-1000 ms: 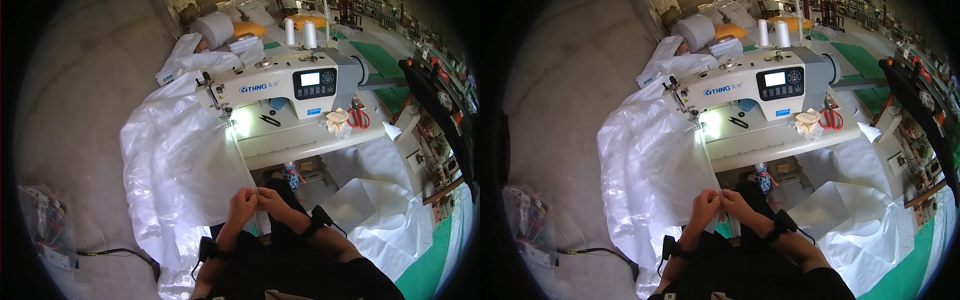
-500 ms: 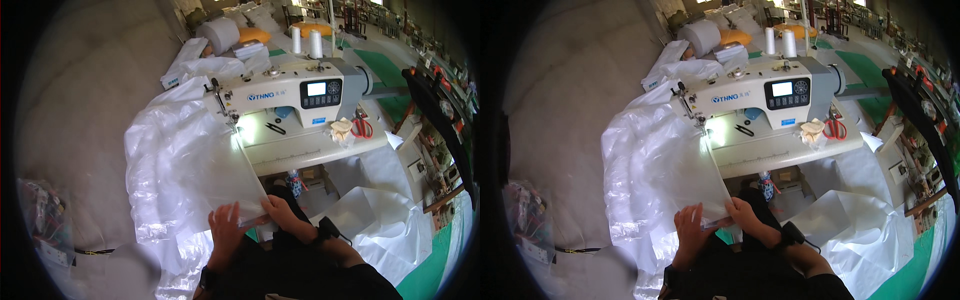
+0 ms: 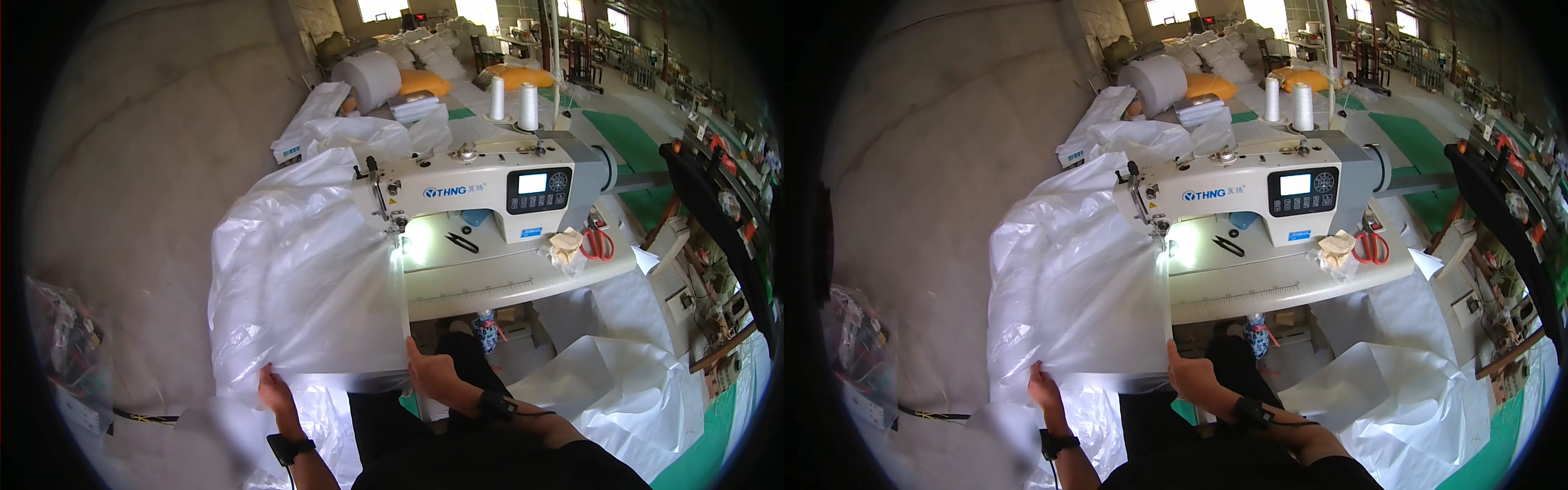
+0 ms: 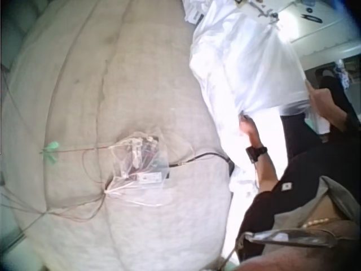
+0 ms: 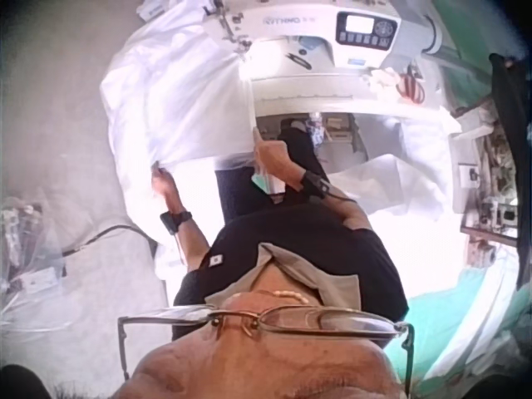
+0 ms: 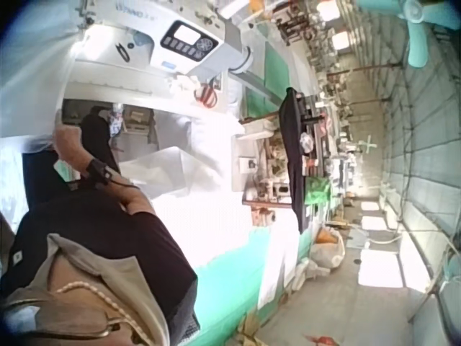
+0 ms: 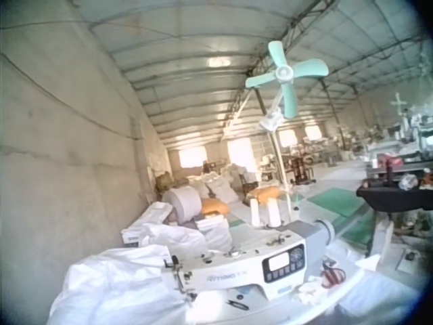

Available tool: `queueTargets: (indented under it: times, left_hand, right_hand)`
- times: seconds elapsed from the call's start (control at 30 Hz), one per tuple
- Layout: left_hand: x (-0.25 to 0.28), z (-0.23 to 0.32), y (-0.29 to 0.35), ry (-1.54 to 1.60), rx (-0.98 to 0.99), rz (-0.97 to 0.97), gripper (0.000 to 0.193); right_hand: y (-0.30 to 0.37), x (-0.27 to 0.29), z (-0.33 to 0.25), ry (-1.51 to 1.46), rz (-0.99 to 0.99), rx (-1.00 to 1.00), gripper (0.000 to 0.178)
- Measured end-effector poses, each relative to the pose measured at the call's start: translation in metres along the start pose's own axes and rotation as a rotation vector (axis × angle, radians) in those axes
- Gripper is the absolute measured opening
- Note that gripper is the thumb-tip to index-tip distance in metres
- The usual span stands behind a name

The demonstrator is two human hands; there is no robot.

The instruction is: Sewing large white plastic sheets using an industrial sewing machine.

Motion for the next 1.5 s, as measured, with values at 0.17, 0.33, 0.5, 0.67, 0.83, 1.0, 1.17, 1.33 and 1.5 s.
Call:
queueTargets:
  times: [0.17, 0.33, 0.5, 0.67, 0.83, 1.0, 1.17, 1.33, 1.5]
  left_hand:
    - [-0.021, 0.026, -0.034, -0.204, 0.043, -0.201, 0.023]
    - [-0.056, 0.012, -0.063, -0.168, -0.125, -0.142, 0.029]
    - [-0.087, 0.008, -0.097, -0.158, -0.129, -0.266, 0.032]
    - [-0.104, 0.054, -0.124, -0.202, -0.144, -0.242, 0.031]
    - [-0.141, -0.005, -0.148, -0.377, -0.069, -0.385, 0.027]
    - [-0.163, 0.04, -0.154, -0.405, -0.254, -0.239, 0.024]
    - [-0.161, 0.042, -0.17, -0.449, -0.271, -0.23, 0.022]
    - [-0.167, 0.067, -0.177, -0.632, -0.47, -0.312, 0.016]
    - [-0.174, 0.04, -0.184, -0.728, -0.59, -0.467, 0.013]
  right_hand:
    - [-0.026, 0.003, 0.02, 0.076, 0.0, 0.035, 0.052]
    - [-0.06, 0.01, 0.019, 0.175, -0.056, 0.052, 0.051]
    - [-0.098, 0.008, 0.023, 0.233, -0.024, 0.025, 0.027]
    - [-0.134, 0.003, 0.045, 0.253, -0.004, 0.018, 0.015]
    - [-0.165, -0.008, 0.041, 0.278, 0.051, 0.071, 0.016]
    - [-0.185, -0.005, 0.065, 0.414, -0.057, 0.066, 0.036]
    - [-0.208, -0.012, 0.072, 0.442, -0.079, 0.081, 0.042]
    - [-0.212, -0.01, 0.093, 0.444, -0.054, 0.047, 0.038]
    - [-0.209, -0.002, 0.096, 0.364, -0.117, 0.05, 0.033]
Point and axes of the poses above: each hand's wrist, its own y-axis away from the middle knuckle, its own x-axis out of the back of the hand, z = x × y, the point moved 1 cm from there along -y, towards the middle knuckle, and after that the axes turned 6 degrees about y, right-handed, at the moved point
